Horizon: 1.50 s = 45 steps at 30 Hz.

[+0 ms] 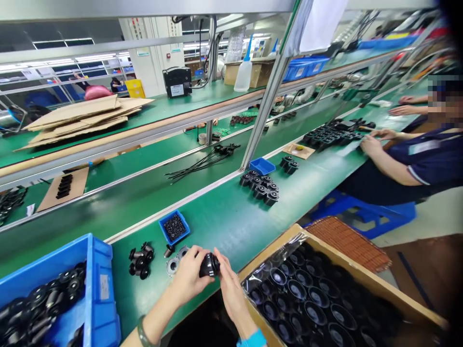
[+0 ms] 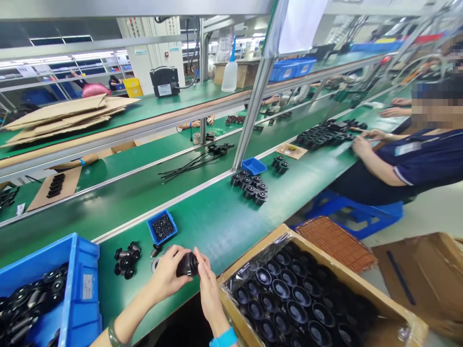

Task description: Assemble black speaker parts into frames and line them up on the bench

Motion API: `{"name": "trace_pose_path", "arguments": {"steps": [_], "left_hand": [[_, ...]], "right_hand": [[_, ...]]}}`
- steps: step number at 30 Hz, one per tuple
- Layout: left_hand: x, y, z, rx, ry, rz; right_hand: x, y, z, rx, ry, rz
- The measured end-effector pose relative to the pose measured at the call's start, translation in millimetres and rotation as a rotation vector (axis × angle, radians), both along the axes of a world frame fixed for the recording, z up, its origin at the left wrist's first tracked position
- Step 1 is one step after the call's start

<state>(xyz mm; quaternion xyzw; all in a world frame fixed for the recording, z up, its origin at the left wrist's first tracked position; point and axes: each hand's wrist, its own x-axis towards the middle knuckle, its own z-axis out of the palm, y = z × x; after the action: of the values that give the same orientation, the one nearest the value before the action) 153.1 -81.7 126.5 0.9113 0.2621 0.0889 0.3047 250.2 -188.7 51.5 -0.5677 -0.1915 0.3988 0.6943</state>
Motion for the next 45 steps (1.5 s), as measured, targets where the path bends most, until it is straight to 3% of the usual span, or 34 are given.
{"name": "trace_pose_path", "arguments": {"steps": [4,9,11,13,16,20,24,28,36,41,45], "left_hand": [[26,-17,-68.6,-0.190,-0.336,0.256],[62,-40,-170.2,-0.336,-0.557,0.577],[66,-48,-197.6,-0.413,-0.604,0.627],[65,-55,-210.6,-0.519,-0.683,0.609],[61,-61,-206.9,-0.692,-0.687,0.646],[64,-61,-188.4,-0.744,-0.573,0.773],[66,-60,-175.6,-0.781,-0.502,0.780],[63,-56,-167.5,-0.863,-0.457,0.731],[66,-61,-167.3,-0.875,-0.417,0.772],[82,-78,-165.9,-0.869,-0.449,0.924],[90,-87,-168.6,-0.829,-0.469,0.976]], "right_hand": [[33,7,-13.2,-0.069,-0.159,0.034],[77,25,-58.0,-0.097,-0.363,0.145],[88,27,-75.2,-0.102,-0.425,0.244],[95,23,-87.5,-0.106,-0.489,0.341],[100,14,-96.5,-0.106,-0.484,0.425],[104,8,-99.6,-0.100,-0.342,0.461],[107,7,-101.4,-0.169,-0.272,0.386],[108,7,-103.2,-0.212,-0.178,0.448],[101,-2,-113.9,-0.168,-0.156,0.405],[92,-13,-118.3,-0.158,-0.111,0.445],[74,-15,-114.7,-0.207,-0.081,0.303]]}}
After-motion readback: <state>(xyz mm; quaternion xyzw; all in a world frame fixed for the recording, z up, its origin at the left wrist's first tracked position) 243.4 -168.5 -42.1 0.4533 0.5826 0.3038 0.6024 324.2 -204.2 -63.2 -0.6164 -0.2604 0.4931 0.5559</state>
